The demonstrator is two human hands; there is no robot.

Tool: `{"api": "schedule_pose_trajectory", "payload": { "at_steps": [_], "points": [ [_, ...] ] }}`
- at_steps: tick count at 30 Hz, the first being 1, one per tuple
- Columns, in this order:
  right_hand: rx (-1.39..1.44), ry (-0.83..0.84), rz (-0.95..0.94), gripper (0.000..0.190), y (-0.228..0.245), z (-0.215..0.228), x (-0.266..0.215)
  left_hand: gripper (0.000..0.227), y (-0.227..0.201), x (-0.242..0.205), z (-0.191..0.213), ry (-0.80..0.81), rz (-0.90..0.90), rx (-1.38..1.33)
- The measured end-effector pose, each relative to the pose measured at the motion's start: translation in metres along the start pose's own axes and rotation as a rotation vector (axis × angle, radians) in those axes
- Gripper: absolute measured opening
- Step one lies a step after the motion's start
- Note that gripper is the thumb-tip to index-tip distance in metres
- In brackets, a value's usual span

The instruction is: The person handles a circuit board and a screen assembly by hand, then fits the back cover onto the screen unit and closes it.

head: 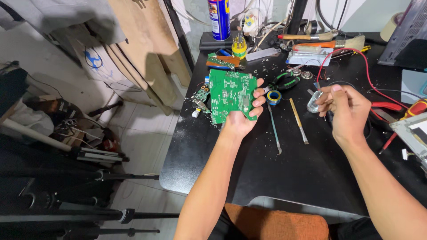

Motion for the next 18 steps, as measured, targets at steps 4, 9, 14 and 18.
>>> {"api": "schedule_pose_trajectory", "payload": {
  "at_steps": [4,9,14,18],
  "points": [
    [-0.151,-0.073,0.043,0.018,-0.005,0.001,-0.003,0.035,-0.001,0.001,-0.001,0.040,-0.019,0.021],
    [-0.769,-0.051,0.401,0.030,0.020,-0.013,-0.008,0.033,-0.002,0.003,0.015,-0.292,-0.130,0.345],
    [-0.938,0.023,0.315,0.053,0.013,-0.026,-0.013,0.025,0.005,0.004,0.043,-0.423,-0.229,0.416],
    [-0.961,0.038,0.261,0.062,0.006,-0.018,-0.008,0.024,-0.002,0.003,0.051,-0.573,-0.267,0.337]
  ]
}}
Point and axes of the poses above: each hand's wrist, its own x-axis towards the middle knuckle, its own z-axis out of the back of the hand, y = z × x, the point moved 4 cm from there along x, towards the middle knuckle, and after that the axes turned 8 degrees about x, right-handed, at the moved point
